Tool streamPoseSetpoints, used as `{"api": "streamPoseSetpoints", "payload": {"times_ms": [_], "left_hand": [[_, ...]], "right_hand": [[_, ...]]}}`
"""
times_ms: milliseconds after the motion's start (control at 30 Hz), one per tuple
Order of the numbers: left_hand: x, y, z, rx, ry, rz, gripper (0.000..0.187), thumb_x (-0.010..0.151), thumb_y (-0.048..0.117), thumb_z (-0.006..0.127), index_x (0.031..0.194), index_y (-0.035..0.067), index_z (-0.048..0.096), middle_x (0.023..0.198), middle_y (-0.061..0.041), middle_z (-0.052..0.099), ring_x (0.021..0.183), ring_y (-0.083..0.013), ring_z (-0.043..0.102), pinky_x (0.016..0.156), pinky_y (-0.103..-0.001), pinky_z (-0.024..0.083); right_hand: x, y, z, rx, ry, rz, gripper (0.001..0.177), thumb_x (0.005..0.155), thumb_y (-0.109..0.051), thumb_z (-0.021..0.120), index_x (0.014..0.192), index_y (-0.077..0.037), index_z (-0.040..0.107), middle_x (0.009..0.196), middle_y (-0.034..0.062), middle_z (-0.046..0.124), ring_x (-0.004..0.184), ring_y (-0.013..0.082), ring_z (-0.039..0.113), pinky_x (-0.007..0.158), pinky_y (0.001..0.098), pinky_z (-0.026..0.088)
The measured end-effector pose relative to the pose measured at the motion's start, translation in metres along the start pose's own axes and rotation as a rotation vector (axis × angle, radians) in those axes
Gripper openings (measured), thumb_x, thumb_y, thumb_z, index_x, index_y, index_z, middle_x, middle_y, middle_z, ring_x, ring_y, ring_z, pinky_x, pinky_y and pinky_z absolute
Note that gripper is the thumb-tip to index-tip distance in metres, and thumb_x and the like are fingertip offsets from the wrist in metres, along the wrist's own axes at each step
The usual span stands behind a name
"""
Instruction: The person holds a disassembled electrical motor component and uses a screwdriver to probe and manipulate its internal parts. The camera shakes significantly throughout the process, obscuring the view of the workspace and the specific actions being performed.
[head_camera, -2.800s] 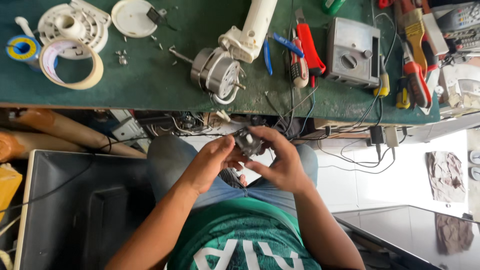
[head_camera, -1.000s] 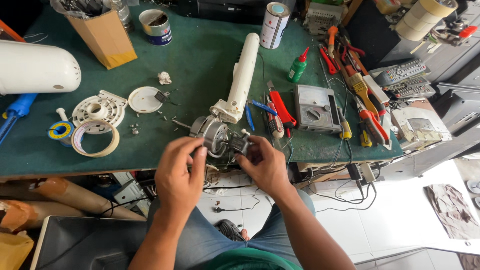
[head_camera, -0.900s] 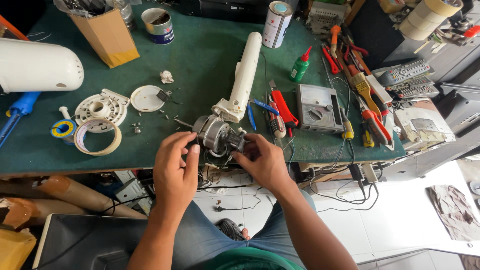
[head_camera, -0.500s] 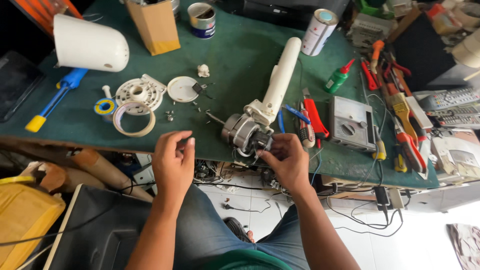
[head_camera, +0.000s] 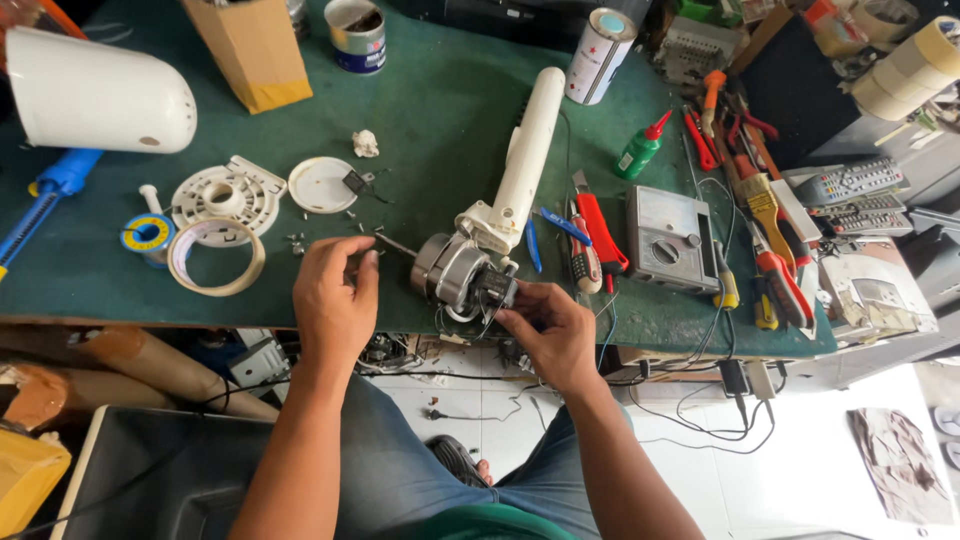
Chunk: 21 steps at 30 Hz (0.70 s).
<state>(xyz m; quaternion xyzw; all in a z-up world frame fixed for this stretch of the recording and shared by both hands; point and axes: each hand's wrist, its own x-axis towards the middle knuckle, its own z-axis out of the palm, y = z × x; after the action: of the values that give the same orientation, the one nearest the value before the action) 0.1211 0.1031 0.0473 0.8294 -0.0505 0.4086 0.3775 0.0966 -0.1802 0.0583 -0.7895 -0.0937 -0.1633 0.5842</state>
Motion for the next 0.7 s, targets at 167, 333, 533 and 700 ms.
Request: {"api": "streamPoseSetpoints", "payload": {"times_ms": [167, 333, 533, 700], "left_hand": [[0.002, 0.010, -0.006, 0.010, -0.034, -0.011, 0.016, 0.100, 0.003, 0.075, 0.116, 0.006, 0.078, 0.102, -0.009, 0.070, 0.079, -0.0288, 0.071, 0.071, -0.040, 0.060], [0.002, 0.006, -0.006, 0.045, -0.072, -0.033, 0.017, 0.101, 0.001, 0.072, 0.117, 0.005, 0.077, 0.102, -0.010, 0.068, 0.080, -0.0306, 0.071, 0.071, -0.041, 0.060], [0.008, 0.023, -0.010, 0.002, -0.134, 0.002, 0.027, 0.105, 0.009, 0.070, 0.131, 0.009, 0.074, 0.113, -0.017, 0.070, 0.084, -0.0355, 0.072, 0.074, -0.047, 0.060], [-0.003, 0.038, -0.014, -0.321, -0.228, -0.098, 0.041, 0.110, 0.036, 0.057, 0.138, 0.010, 0.071, 0.120, -0.021, 0.070, 0.099, -0.0377, 0.070, 0.086, -0.047, 0.058]], "right_hand": [[0.001, -0.003, 0.002, -0.034, 0.008, -0.026, 0.039, 0.079, -0.008, 0.098, 0.112, 0.001, 0.079, 0.088, 0.0172, 0.083, 0.069, 0.0195, 0.079, 0.063, 0.0302, 0.065], [0.000, -0.008, 0.006, -0.048, 0.008, -0.007, 0.039, 0.077, -0.007, 0.099, 0.110, 0.000, 0.080, 0.087, 0.0157, 0.084, 0.066, 0.0158, 0.077, 0.061, 0.0269, 0.064], [0.000, -0.009, 0.008, -0.195, 0.020, -0.102, 0.040, 0.075, -0.016, 0.101, 0.107, -0.003, 0.080, 0.081, 0.0119, 0.082, 0.059, 0.0200, 0.075, 0.057, 0.0314, 0.061], [-0.001, -0.007, 0.007, -0.309, 0.034, -0.161, 0.039, 0.076, -0.023, 0.099, 0.108, -0.009, 0.081, 0.076, 0.0074, 0.081, 0.058, 0.0202, 0.074, 0.058, 0.0318, 0.061]]}}
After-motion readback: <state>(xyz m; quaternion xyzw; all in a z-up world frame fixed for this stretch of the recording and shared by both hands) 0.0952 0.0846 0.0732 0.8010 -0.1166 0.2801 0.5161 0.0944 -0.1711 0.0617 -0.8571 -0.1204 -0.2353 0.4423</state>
